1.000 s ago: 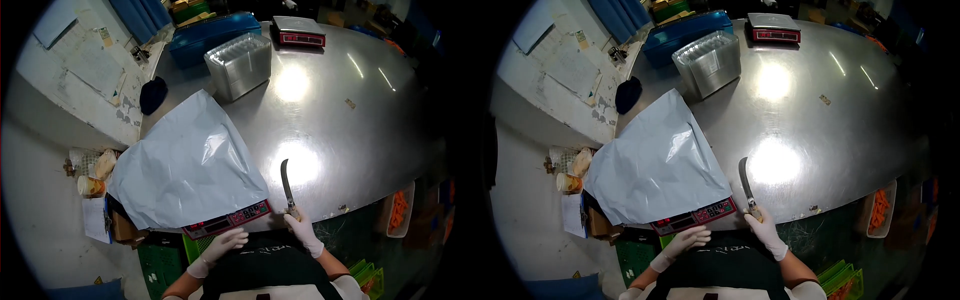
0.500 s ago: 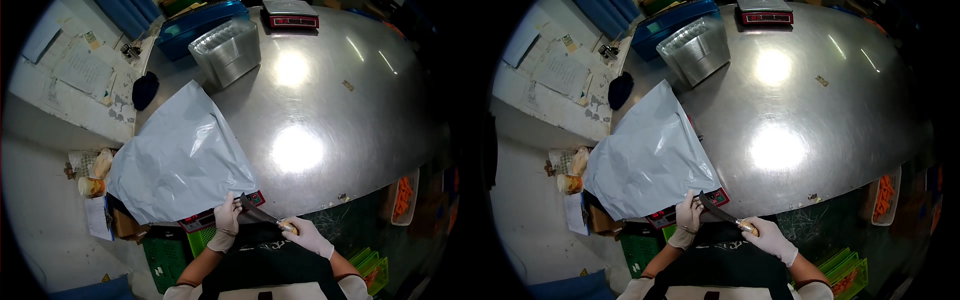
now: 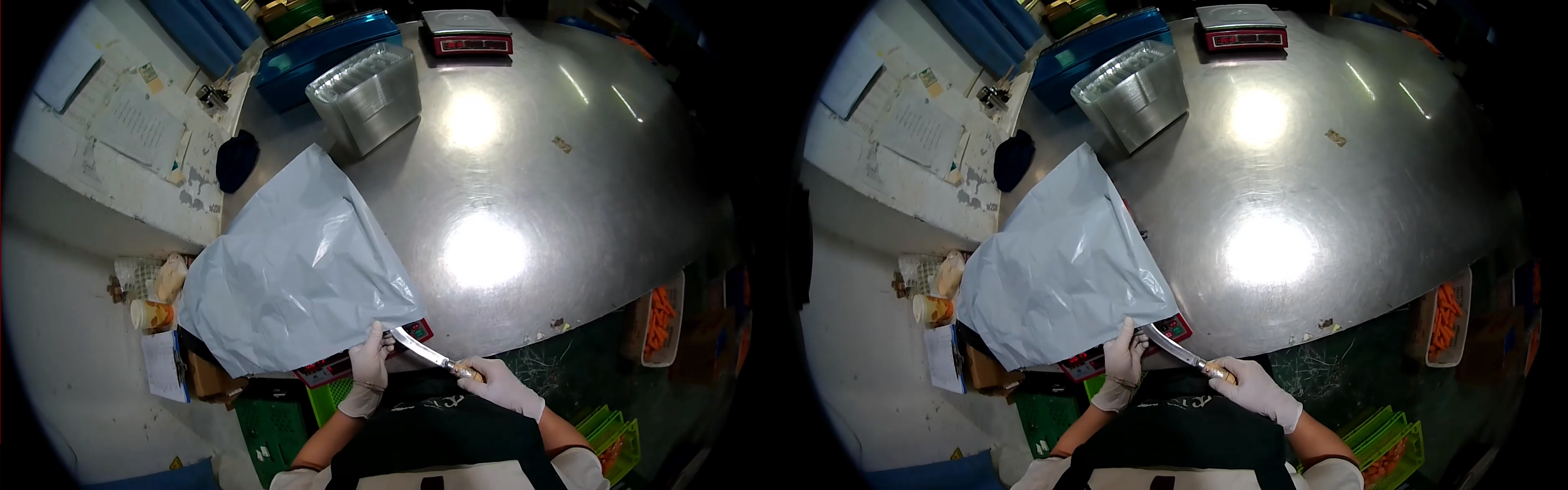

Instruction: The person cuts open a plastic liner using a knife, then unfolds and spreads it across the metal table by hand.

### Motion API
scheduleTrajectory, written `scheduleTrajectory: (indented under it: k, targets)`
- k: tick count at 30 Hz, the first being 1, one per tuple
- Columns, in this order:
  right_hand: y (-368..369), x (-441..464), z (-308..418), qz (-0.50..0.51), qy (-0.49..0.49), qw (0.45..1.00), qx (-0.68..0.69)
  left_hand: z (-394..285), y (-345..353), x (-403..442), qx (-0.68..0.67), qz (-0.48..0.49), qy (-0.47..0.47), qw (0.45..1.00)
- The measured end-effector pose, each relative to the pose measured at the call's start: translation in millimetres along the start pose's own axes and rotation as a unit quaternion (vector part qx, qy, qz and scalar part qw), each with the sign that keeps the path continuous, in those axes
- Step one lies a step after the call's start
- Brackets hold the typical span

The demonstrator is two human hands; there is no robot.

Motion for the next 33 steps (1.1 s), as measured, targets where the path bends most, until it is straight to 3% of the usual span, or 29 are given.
scheduleTrajectory:
  k: [4,8,10,15,17,22,24,31,33]
  targets:
    - [2,0,-2,-0.07,0.022,0.997,0.016,-5,7,-6,0.01,-0.025,0.001,1.0]
    - [13,2,-11,-0.1,-0.023,0.994,0.019,4,-1,-7,-0.009,0.045,-0.035,0.998]
    - [18,4,-12,-0.097,-0.048,0.993,0.045,-2,17,-15,-0.108,0.09,-0.137,0.981]
    - [22,5,-15,-0.114,-0.053,0.991,0.054,5,47,-9,-0.14,0.086,-0.169,0.972]
    - [21,7,-15,-0.126,0.01,0.985,0.117,14,40,1,-0.124,0.076,-0.161,0.976]
    - [20,6,-14,-0.127,0.063,0.974,0.18,10,39,-4,-0.076,0.064,-0.132,0.986]
    - [21,7,-16,-0.147,-0.012,0.983,0.114,10,43,-5,-0.111,0.083,-0.15,0.979]
    - [7,6,6,-0.163,-0.029,0.986,0.006,13,52,8,-0.078,0.049,-0.115,0.989]
    - [3,6,13,-0.193,-0.081,0.976,-0.052,16,53,6,-0.063,0.043,-0.112,0.991]
Point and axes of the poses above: each hand's wrist, its own x-axis towards the middle knuckle, its own y-axis out of the palm, z = x × y, the point moved 1 cm from there along x, towards the middle knuckle, and after that the axes turned 8 degrees about x, right-handed, at the moved point
